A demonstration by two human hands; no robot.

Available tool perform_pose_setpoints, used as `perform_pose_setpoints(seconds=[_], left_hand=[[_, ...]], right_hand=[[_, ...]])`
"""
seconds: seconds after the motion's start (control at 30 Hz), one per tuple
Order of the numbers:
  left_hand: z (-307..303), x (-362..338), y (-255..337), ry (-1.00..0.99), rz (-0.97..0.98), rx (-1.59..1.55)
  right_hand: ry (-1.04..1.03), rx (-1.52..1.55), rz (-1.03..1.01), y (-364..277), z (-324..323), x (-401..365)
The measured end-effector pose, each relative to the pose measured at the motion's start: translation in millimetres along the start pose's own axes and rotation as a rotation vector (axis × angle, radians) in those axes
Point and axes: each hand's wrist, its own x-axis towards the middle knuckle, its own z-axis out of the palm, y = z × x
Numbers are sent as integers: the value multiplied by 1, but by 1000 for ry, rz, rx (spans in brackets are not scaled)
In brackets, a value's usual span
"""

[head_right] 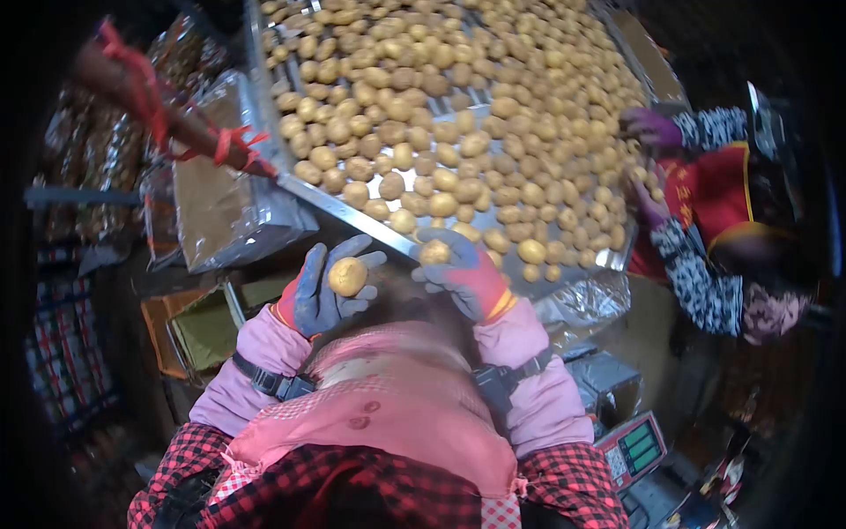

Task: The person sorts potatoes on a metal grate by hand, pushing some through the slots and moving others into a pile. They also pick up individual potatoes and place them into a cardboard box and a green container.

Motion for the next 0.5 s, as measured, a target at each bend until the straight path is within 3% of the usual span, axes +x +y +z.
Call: perform_pose_setpoints(seconds=[0.1,0.17,0.27,0.37,0.5], left_hand=[[-18,-18,-7,-26,34,-352],[-31,-33,-13,-60,50,-835],[-62,-57,-36,-75,80,-1037],[-86,-99,-41,197,92,-1093],[-137,-177,-54,629,389,-1171]], right_hand=[[-106,-7,56,8,13,15],[-150,-101,83,10,29,27],[-221,-248,87,14,47,40],[-273,-189,174,23,58,56],[-280,-195,245,43,73,68]])
